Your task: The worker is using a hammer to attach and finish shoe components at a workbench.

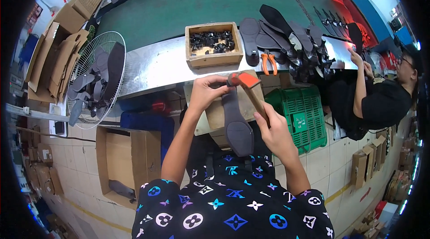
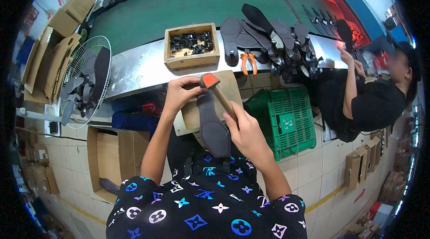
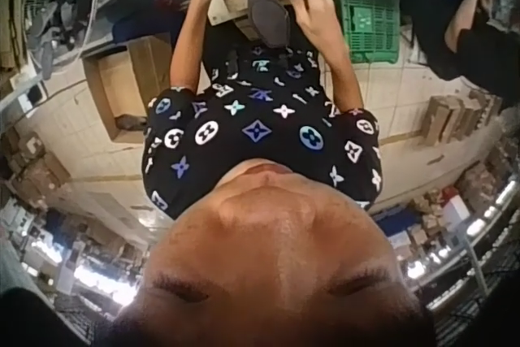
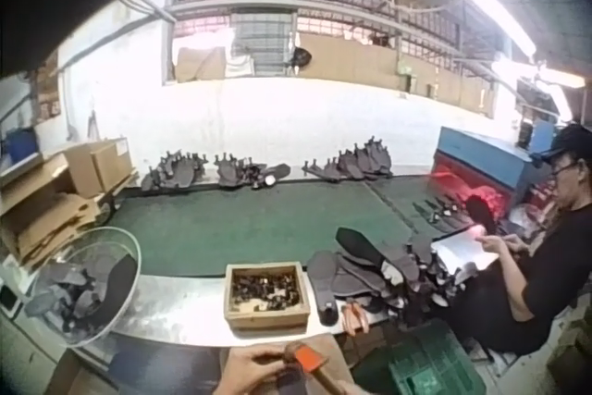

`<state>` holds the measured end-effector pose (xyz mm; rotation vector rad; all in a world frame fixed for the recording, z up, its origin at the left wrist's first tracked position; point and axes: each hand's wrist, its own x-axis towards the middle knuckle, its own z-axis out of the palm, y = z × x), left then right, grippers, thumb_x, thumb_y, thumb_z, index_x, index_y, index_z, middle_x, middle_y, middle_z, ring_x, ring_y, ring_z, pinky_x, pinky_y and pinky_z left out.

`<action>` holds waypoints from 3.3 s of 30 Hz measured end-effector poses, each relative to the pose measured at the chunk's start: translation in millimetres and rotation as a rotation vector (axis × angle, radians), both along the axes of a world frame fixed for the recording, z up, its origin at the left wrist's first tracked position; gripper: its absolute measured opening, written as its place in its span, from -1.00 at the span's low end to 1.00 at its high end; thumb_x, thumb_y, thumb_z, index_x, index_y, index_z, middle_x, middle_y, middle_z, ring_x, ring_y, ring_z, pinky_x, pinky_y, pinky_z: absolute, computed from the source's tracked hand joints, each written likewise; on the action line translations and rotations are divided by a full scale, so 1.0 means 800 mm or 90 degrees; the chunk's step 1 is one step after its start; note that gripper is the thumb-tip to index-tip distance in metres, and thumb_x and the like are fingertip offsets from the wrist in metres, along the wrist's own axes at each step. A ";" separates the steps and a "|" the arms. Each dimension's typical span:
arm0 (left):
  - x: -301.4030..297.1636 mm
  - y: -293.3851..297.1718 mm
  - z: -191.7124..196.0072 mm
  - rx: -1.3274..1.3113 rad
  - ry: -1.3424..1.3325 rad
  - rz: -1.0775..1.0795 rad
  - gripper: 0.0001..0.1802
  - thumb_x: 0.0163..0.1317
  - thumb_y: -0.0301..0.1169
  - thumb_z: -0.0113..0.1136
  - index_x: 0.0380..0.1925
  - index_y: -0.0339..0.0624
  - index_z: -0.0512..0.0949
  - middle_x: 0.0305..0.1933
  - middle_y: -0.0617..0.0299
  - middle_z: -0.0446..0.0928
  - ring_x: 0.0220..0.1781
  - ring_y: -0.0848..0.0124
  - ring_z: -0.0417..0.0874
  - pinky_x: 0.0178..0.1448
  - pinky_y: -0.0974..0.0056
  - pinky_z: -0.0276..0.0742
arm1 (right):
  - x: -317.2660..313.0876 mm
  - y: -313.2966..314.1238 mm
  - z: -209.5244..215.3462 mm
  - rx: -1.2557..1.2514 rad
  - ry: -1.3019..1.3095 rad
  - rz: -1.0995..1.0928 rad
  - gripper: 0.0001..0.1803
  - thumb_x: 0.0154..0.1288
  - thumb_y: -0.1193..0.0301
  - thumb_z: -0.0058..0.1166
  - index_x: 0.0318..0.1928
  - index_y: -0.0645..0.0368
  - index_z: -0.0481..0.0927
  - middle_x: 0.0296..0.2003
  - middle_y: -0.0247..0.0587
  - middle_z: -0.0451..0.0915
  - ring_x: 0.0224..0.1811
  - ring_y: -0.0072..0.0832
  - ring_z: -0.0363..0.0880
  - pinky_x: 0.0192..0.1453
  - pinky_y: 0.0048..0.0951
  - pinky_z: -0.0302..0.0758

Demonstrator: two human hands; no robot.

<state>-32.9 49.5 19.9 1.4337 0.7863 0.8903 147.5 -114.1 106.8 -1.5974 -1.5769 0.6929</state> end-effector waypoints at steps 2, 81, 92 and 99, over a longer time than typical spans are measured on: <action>-0.001 0.000 0.004 0.058 0.060 0.009 -0.82 0.14 -0.57 0.42 -0.22 -0.34 0.74 -0.21 0.23 0.72 -0.26 0.59 0.69 -0.18 0.48 0.63 | 0.003 -0.001 0.016 -0.030 0.009 0.003 -0.65 0.46 0.46 0.07 0.15 0.39 0.45 -0.22 0.15 0.63 -0.26 -0.08 0.67 -0.14 -0.29 0.57; -0.141 -0.093 0.159 0.094 0.121 0.599 -0.67 0.49 -0.18 0.03 -0.15 -0.25 0.56 0.01 0.10 0.58 0.01 0.39 0.56 0.11 0.31 0.45 | 0.055 0.037 -0.033 0.098 0.404 -0.009 -0.47 0.62 0.10 -0.21 0.16 0.36 0.51 -0.03 0.00 0.68 -0.09 -0.37 0.68 0.12 -0.34 0.57; -0.187 -0.013 0.006 0.206 0.391 0.592 -0.57 0.47 -0.17 0.06 0.11 -0.30 0.53 0.15 0.00 0.55 0.19 0.20 0.54 0.34 0.16 0.36 | 0.194 0.061 -0.375 -0.174 0.359 -0.259 -0.41 0.55 -0.06 -0.14 0.06 0.26 0.60 -0.02 -0.05 0.67 0.02 -0.34 0.61 0.20 -0.25 0.48; -0.133 -0.053 -0.286 -0.231 0.054 0.296 -0.26 0.52 0.18 -0.25 0.21 -0.31 0.48 0.10 0.09 0.60 0.08 0.31 0.62 0.18 0.22 0.50 | 0.047 0.040 -0.357 -0.243 0.685 -0.172 -0.31 0.55 -0.11 -0.19 0.32 0.24 0.44 0.29 -0.16 0.44 0.36 -0.41 0.33 0.49 -0.28 0.16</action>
